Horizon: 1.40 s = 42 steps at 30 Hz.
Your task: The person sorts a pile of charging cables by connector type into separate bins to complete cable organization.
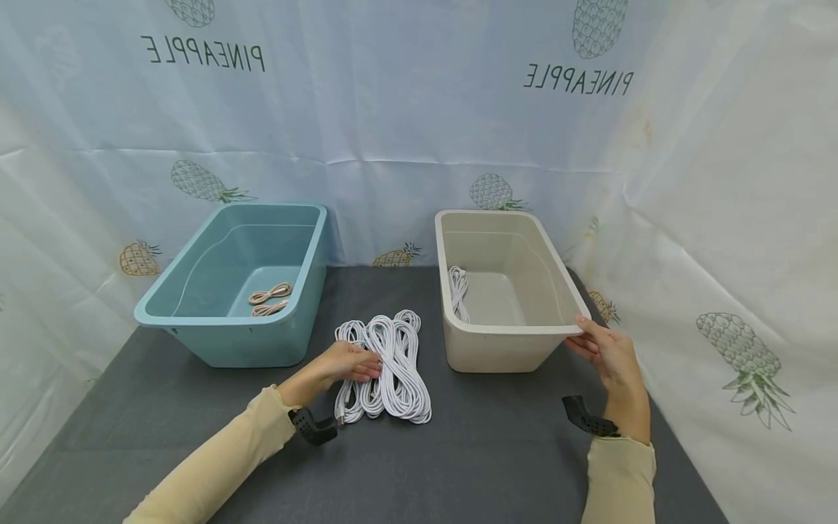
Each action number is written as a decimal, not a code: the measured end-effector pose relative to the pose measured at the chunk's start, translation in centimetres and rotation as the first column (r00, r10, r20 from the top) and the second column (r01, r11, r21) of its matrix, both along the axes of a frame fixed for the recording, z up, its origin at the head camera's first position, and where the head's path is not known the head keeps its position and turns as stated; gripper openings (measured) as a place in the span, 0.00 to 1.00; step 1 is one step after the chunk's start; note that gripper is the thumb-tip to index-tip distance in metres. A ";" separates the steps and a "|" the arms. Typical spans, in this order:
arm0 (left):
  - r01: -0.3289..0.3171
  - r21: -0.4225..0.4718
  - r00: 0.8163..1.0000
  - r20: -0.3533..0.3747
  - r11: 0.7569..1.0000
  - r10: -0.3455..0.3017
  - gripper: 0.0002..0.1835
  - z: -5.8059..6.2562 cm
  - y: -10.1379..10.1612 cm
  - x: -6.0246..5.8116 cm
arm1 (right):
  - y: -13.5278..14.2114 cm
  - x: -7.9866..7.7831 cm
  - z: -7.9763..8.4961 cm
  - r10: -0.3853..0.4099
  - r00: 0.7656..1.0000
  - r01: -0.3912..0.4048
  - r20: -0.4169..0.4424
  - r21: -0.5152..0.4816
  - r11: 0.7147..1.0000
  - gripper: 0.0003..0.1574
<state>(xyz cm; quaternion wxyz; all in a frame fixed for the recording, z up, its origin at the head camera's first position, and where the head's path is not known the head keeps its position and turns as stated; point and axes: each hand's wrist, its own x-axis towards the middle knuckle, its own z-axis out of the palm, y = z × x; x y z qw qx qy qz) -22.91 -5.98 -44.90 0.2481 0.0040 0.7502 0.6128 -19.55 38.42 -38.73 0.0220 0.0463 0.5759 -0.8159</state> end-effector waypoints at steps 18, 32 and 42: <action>-0.182 -0.081 0.980 0.060 0.980 0.187 0.12 -0.5 1.9 -1.0 | -0.1 -0.1 -0.2 -0.002 1.000 0.002 -0.013 -0.005 1.000 0.15; -0.221 0.081 0.970 0.126 0.972 0.210 0.10 -1.3 2.0 -1.0 | 0.0 0.0 -0.2 -0.010 1.000 0.010 -0.012 0.013 1.000 0.15; -0.208 0.195 0.969 0.175 0.958 0.175 0.19 -1.5 1.7 -1.1 | 0.0 0.2 -0.2 0.005 1.000 -0.004 -0.015 0.015 1.000 0.15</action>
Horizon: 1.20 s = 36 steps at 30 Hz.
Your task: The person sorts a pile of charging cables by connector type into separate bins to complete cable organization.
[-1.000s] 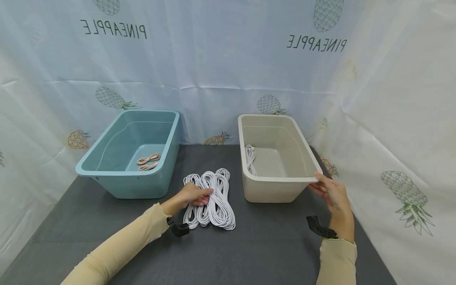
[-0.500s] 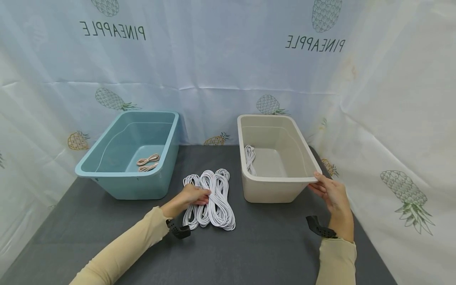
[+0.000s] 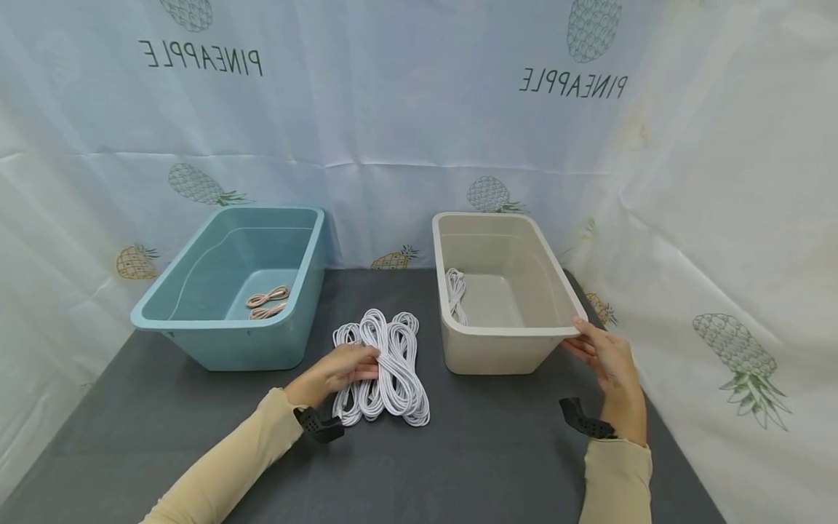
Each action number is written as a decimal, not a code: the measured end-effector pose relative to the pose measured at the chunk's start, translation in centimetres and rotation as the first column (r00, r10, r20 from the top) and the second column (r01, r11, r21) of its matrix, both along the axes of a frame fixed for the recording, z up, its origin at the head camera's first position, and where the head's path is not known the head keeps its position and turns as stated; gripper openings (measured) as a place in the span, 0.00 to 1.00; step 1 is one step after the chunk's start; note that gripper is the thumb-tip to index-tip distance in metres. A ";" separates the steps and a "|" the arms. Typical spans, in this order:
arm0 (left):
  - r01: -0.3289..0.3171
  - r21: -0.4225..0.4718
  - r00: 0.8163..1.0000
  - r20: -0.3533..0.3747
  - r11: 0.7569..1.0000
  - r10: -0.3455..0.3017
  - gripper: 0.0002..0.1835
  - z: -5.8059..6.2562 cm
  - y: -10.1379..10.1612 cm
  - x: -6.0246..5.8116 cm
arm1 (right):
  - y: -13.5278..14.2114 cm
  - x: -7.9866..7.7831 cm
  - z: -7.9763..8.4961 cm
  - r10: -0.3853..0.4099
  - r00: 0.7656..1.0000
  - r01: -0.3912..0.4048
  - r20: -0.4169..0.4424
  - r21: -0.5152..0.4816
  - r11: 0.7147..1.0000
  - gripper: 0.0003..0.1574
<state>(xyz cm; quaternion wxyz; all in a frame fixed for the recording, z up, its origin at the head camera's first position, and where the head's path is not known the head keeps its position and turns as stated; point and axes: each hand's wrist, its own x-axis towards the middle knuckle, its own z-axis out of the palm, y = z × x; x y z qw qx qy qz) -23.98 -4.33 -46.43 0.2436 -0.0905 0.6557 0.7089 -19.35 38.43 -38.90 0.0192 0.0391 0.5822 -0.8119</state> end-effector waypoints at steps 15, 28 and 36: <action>0.002 0.066 0.996 -0.089 0.998 0.004 0.22 4.0 -0.8 -0.4 | 0.1 0.1 0.1 -0.019 1.000 0.019 0.018 0.031 0.999 0.14; 0.005 0.175 0.990 -0.137 0.985 0.019 0.21 7.7 -0.5 -1.2 | 0.1 0.0 -0.1 0.005 1.000 -0.005 0.004 0.067 0.998 0.15; -0.008 0.212 0.990 -0.137 0.977 0.037 0.22 9.8 0.6 -2.3 | 0.3 0.0 -0.2 0.012 1.000 -0.013 0.008 0.088 0.996 0.15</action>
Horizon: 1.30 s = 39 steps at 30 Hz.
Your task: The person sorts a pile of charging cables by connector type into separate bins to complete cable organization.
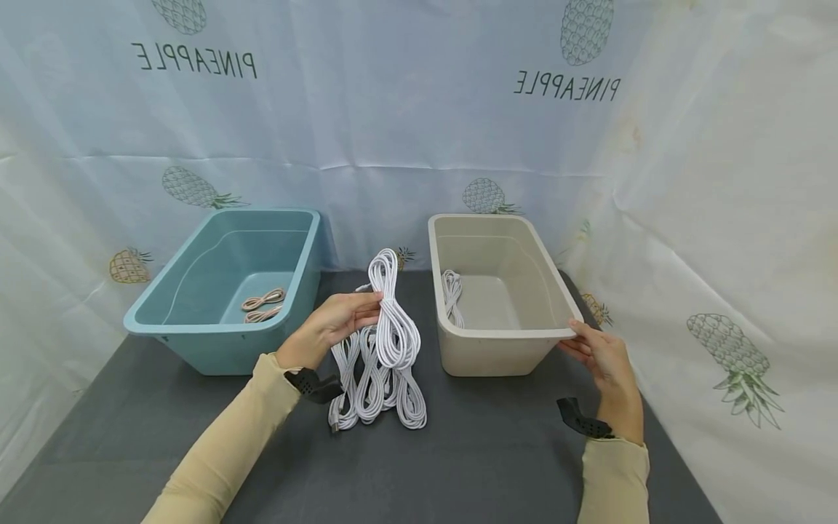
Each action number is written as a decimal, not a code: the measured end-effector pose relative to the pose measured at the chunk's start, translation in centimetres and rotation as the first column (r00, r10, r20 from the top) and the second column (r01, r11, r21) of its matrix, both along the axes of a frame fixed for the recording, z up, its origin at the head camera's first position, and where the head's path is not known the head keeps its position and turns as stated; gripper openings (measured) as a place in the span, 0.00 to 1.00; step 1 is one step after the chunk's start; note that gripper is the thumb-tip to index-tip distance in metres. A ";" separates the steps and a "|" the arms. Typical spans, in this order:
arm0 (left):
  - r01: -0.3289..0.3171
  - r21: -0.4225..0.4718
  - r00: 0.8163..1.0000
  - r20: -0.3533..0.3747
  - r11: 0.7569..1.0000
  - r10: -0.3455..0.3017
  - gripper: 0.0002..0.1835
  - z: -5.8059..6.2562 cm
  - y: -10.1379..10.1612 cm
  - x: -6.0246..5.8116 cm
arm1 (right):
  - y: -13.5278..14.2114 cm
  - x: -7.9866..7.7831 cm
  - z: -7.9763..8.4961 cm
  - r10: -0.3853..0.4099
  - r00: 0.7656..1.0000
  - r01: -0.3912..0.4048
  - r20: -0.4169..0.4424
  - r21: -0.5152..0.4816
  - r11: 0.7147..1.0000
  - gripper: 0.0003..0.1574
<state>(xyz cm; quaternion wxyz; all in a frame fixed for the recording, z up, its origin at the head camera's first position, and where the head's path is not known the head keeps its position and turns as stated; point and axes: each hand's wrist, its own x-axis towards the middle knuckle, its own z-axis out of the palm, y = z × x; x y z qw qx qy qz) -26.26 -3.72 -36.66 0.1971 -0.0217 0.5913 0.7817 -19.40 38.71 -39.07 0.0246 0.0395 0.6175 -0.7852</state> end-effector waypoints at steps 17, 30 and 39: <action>0.000 0.081 0.999 -0.036 0.997 0.002 0.14 3.6 3.0 -2.4 | -0.5 0.1 0.3 0.015 1.000 -0.015 0.001 0.020 1.000 0.15; -0.056 0.086 0.998 0.005 0.995 0.056 0.21 5.8 7.0 -4.9 | -0.6 0.3 0.5 0.020 1.000 -0.020 0.004 -0.024 0.999 0.15; -0.025 0.048 1.000 -0.013 0.999 0.025 0.20 7.1 9.7 -6.8 | -1.0 0.3 0.6 -0.005 1.000 0.005 0.016 -0.019 1.000 0.13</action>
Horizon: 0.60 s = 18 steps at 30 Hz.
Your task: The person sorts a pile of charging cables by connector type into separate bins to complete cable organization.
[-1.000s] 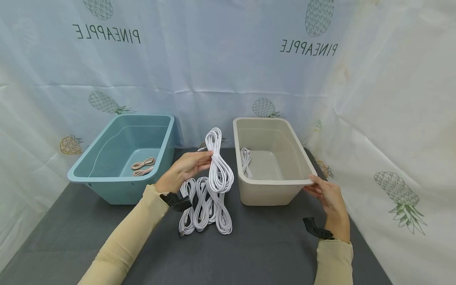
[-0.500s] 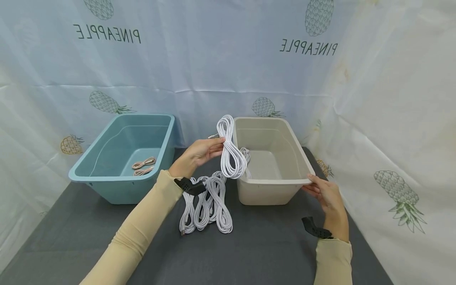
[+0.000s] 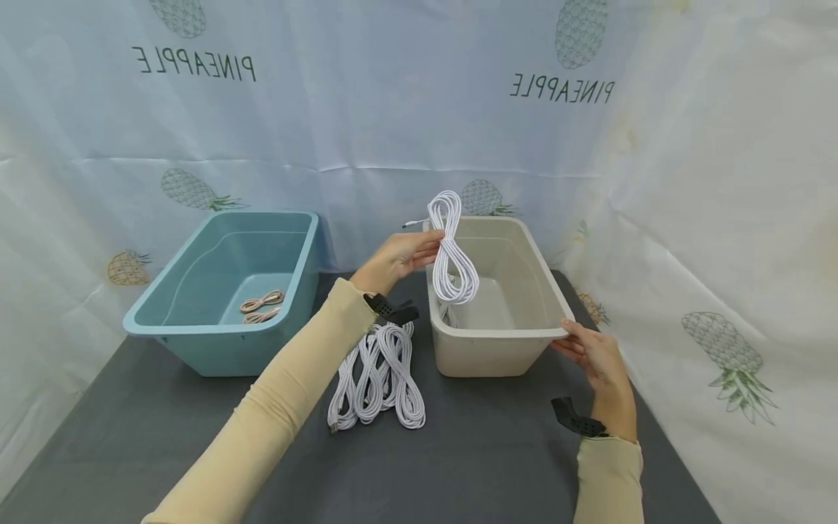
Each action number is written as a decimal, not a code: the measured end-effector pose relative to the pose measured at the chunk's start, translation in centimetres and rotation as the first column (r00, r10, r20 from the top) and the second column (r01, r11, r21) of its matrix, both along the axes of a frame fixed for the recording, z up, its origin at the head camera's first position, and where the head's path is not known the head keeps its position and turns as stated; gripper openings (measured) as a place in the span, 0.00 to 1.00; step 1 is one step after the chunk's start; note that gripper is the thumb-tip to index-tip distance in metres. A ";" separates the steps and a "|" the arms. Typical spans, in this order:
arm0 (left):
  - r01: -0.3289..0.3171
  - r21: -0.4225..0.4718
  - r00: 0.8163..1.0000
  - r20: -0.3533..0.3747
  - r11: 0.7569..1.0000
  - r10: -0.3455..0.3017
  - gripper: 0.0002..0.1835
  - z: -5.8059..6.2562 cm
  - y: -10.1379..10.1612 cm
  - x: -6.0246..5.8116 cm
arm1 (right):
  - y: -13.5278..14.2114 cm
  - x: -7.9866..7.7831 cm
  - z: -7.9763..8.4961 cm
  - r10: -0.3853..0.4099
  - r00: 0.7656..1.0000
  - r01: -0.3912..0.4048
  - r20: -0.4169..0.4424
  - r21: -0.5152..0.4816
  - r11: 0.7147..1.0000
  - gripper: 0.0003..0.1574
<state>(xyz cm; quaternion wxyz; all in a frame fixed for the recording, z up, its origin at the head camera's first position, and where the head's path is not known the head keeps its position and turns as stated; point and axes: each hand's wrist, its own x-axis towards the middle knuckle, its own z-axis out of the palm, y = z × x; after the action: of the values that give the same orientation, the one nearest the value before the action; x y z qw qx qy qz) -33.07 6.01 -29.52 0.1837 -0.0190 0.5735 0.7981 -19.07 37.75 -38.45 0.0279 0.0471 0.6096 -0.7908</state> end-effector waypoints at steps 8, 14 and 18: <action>0.080 -0.038 0.996 0.046 0.996 -0.078 0.29 -0.8 -0.8 -1.9 | -0.4 -0.5 -0.3 0.024 1.000 -0.024 0.004 0.027 0.999 0.12; 0.092 -0.083 0.995 0.033 0.992 -0.089 0.22 -2.0 -1.4 -0.9 | -0.2 -0.4 -0.3 0.012 1.000 -0.012 0.002 -0.017 1.000 0.14; 0.110 -0.115 0.994 0.039 0.987 -0.106 0.21 -2.6 -2.1 0.3 | 0.0 -0.2 -0.2 0.010 1.000 -0.010 0.004 -0.019 1.000 0.14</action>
<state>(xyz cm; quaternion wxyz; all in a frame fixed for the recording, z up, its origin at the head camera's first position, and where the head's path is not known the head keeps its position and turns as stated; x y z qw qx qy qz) -32.80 3.94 -32.10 0.2347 -0.0115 0.6164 0.7515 -19.31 37.76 -38.69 0.0335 0.0453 0.6024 -0.7962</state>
